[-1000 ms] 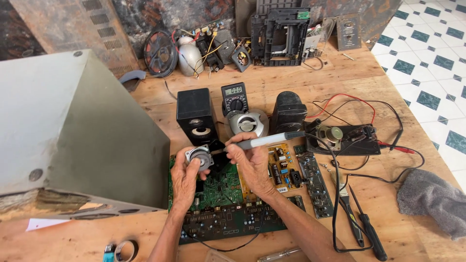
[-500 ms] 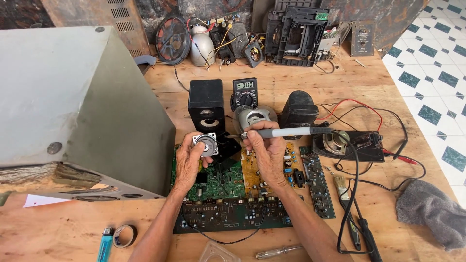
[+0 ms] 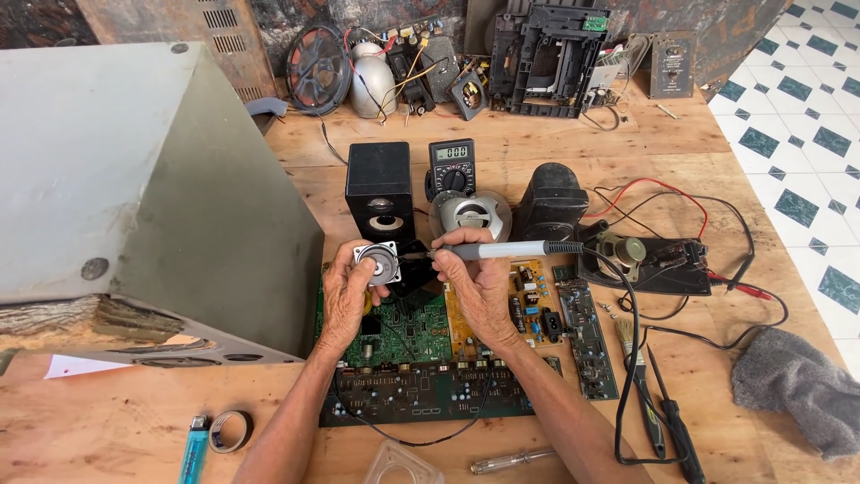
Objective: Soldering wires to a small speaker component on an electronics repair bench.
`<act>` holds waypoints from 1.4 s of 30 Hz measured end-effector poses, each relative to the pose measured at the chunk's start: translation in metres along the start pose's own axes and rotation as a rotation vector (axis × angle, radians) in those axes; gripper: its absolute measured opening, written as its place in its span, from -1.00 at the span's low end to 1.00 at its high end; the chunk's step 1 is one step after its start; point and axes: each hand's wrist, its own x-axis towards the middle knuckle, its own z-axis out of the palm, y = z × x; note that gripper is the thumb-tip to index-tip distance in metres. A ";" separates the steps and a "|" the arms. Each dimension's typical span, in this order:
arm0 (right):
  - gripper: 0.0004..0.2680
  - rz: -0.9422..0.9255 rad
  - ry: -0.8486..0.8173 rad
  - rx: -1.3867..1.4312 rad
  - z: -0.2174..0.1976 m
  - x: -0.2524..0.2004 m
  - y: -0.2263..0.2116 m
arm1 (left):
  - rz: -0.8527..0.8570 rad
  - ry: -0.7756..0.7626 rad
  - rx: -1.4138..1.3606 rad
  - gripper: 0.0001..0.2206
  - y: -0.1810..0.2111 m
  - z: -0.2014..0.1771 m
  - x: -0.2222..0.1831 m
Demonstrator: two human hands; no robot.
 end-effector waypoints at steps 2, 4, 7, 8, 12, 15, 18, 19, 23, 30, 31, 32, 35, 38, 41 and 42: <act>-0.89 -0.003 0.001 0.000 -0.001 -0.001 0.001 | -0.006 0.004 0.003 -0.74 -0.005 -0.002 0.001; -0.89 -0.008 0.003 0.001 -0.001 0.000 0.000 | -0.010 0.008 0.006 -0.74 -0.007 -0.003 0.002; -0.89 -0.009 0.010 0.020 -0.004 0.003 -0.004 | -0.025 0.011 -0.008 -0.74 -0.004 0.001 0.004; -0.89 -0.028 0.010 -0.006 -0.005 0.006 -0.004 | -0.019 0.022 -0.001 -0.75 -0.002 0.003 0.005; -0.88 -0.091 0.033 -0.068 -0.010 0.021 -0.015 | 0.028 0.032 0.053 -0.76 0.003 0.009 0.013; -0.88 -0.115 0.026 -0.069 -0.011 0.033 -0.030 | 0.039 0.014 0.012 -0.77 0.010 0.014 0.020; -0.89 -0.099 -0.002 -0.075 -0.017 0.040 -0.031 | 0.078 -0.016 -0.039 -0.76 0.016 0.020 0.027; -0.89 -0.103 0.000 -0.075 -0.019 0.041 -0.035 | 0.082 -0.018 -0.039 -0.76 0.013 0.022 0.029; -0.89 -0.112 -0.016 -0.118 -0.028 0.043 -0.034 | -0.022 -0.012 -0.061 -0.75 0.005 0.025 0.039; -0.87 -0.110 -0.066 -0.201 -0.029 0.043 -0.041 | -0.079 -0.053 -0.022 -0.80 0.039 0.032 0.046; -0.87 -0.110 -0.085 -0.195 -0.027 0.043 -0.040 | -0.076 -0.034 -0.022 -0.80 0.044 0.030 0.045; -0.88 -0.122 -0.089 -0.218 -0.027 0.043 -0.039 | -0.076 -0.079 0.003 -0.79 0.049 0.029 0.045; -0.88 -0.138 -0.074 -0.254 -0.028 0.042 -0.043 | -0.081 -0.167 0.057 -0.77 0.064 0.030 0.049; -0.88 -0.126 -0.063 -0.258 -0.029 0.042 -0.040 | -0.083 -0.222 0.093 -0.76 0.074 0.028 0.050; -0.88 -0.119 -0.046 -0.266 -0.028 0.040 -0.044 | -0.070 -0.272 0.105 -0.74 0.079 0.026 0.049; -0.88 -0.126 -0.043 -0.269 -0.028 0.039 -0.048 | -0.061 -0.285 0.119 -0.73 0.080 0.027 0.049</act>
